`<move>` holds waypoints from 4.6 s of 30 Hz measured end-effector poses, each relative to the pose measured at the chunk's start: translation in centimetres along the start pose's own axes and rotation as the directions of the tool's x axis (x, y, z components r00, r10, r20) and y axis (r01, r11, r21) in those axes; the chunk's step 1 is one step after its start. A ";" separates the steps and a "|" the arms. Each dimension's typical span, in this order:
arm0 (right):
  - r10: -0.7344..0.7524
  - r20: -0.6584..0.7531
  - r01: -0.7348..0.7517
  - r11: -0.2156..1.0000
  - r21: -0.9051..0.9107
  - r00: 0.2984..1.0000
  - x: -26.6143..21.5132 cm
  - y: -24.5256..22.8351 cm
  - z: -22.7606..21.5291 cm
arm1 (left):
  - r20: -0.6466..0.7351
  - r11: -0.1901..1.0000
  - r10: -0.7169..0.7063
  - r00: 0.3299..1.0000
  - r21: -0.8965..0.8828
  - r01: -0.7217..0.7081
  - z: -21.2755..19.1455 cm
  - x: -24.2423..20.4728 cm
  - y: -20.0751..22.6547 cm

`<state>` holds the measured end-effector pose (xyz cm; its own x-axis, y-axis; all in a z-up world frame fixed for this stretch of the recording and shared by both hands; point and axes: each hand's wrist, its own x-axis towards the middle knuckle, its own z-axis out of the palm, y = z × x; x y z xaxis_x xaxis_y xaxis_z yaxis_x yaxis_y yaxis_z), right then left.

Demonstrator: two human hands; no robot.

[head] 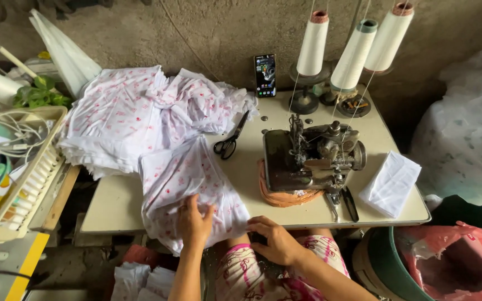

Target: The person is sewing small white fabric pieces with pink patterns using an industrial sewing machine.

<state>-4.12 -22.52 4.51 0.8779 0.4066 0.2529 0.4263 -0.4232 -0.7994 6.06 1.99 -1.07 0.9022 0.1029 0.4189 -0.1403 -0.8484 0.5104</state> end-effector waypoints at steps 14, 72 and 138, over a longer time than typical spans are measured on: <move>0.005 0.004 -0.006 0.988 0.155 1.000 -0.1 2.5 0.1 | 0.019 0.970 -0.243 0.970 0.005 0.243 1.5 5.6 -1.8; 0.401 -0.162 -0.007 0.389 0.921 0.902 -2.3 -5.1 -3.1 | 0.135 0.725 0.068 0.988 -0.687 0.044 -8.9 -9.6 15.1; 0.077 0.067 -0.099 0.881 0.462 0.995 -2.4 -7.9 -9.1 | 0.023 0.715 0.519 0.854 -0.559 -0.420 -15.6 6.6 12.4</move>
<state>-7.61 -27.49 15.13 0.8914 0.4265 0.1536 0.1878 -0.0390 -0.9814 3.91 0.19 19.72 0.7073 -0.3643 0.6058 -0.7069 -0.3599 0.6089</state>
